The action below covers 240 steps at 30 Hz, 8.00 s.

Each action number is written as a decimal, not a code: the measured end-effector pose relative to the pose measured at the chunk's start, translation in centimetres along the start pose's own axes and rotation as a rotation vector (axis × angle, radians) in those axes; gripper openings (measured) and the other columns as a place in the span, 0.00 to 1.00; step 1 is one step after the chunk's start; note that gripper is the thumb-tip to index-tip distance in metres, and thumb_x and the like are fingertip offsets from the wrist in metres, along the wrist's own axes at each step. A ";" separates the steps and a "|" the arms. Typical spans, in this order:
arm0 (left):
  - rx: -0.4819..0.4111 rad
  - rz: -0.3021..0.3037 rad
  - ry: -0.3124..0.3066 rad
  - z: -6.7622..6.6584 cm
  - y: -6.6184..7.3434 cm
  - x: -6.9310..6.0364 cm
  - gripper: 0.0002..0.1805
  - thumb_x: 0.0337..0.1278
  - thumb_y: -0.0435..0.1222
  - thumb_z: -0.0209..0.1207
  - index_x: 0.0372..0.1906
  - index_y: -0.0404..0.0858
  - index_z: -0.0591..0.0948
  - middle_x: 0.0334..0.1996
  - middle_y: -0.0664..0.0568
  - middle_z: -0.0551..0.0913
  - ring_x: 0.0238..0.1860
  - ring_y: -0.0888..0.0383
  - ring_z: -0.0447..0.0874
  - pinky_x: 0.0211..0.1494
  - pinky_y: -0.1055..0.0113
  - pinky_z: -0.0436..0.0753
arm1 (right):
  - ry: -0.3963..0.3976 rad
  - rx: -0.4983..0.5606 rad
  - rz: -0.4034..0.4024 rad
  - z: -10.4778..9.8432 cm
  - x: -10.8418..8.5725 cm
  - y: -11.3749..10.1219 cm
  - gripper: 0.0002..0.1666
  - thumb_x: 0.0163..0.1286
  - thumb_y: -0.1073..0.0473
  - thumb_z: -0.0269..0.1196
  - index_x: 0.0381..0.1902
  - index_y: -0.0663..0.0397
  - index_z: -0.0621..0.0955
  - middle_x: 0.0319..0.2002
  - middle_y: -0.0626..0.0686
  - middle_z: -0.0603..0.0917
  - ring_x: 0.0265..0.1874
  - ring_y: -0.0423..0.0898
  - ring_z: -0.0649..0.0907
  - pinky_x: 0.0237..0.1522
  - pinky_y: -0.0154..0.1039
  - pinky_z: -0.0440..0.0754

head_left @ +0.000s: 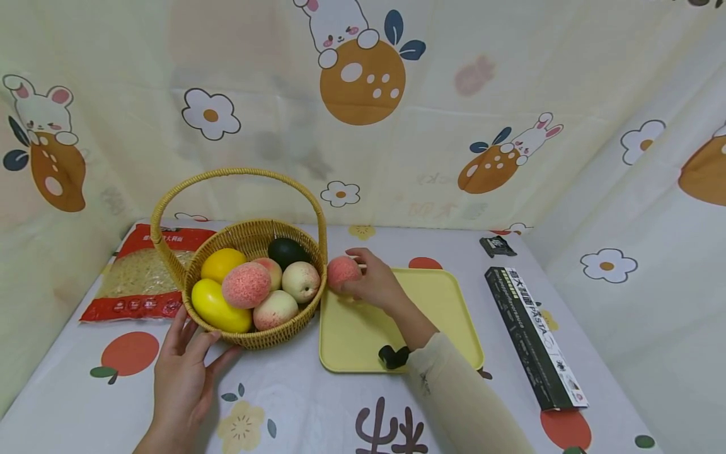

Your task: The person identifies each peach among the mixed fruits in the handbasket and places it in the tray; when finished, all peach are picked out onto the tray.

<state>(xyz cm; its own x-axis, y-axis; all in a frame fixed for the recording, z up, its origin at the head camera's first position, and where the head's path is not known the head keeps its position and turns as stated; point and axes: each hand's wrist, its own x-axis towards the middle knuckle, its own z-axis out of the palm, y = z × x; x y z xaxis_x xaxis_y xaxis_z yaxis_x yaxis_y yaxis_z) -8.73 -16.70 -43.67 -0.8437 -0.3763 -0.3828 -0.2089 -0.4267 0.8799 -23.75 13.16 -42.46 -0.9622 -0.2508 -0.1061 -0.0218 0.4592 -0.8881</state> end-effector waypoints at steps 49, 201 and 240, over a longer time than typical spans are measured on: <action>-0.019 -0.010 -0.022 0.0 0.1 -0.1 0.45 0.77 0.30 0.53 0.84 0.72 0.51 0.87 0.56 0.48 0.79 0.49 0.61 0.58 0.49 0.87 | 0.002 0.178 -0.107 -4.1 -12.1 -1.3 0.44 0.63 0.58 0.78 0.74 0.39 0.72 0.68 0.57 0.78 0.66 0.63 0.80 0.48 0.45 0.92; -0.030 -0.050 0.010 -0.1 -0.2 0.4 0.45 0.78 0.30 0.53 0.82 0.75 0.51 0.87 0.60 0.47 0.82 0.48 0.58 0.59 0.50 0.85 | -0.138 0.083 -0.332 3.1 -6.0 -8.2 0.34 0.55 0.58 0.79 0.59 0.42 0.79 0.57 0.49 0.82 0.52 0.47 0.82 0.50 0.39 0.87; -0.013 -0.035 0.019 0.3 -0.2 0.3 0.46 0.78 0.31 0.53 0.83 0.74 0.49 0.87 0.58 0.47 0.80 0.50 0.60 0.57 0.52 0.87 | 0.093 0.111 -0.090 -6.5 -7.5 0.3 0.35 0.59 0.66 0.73 0.64 0.51 0.75 0.61 0.59 0.77 0.51 0.57 0.80 0.44 0.43 0.89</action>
<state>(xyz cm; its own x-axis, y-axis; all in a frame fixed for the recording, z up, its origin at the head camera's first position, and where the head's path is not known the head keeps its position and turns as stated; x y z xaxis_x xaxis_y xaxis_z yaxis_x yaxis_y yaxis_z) -9.05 -16.48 -43.90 -0.8264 -0.3767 -0.4185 -0.2314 -0.4503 0.8624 -18.28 20.68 -39.03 -0.9788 -0.2042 0.0132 -0.0837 0.3407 -0.9364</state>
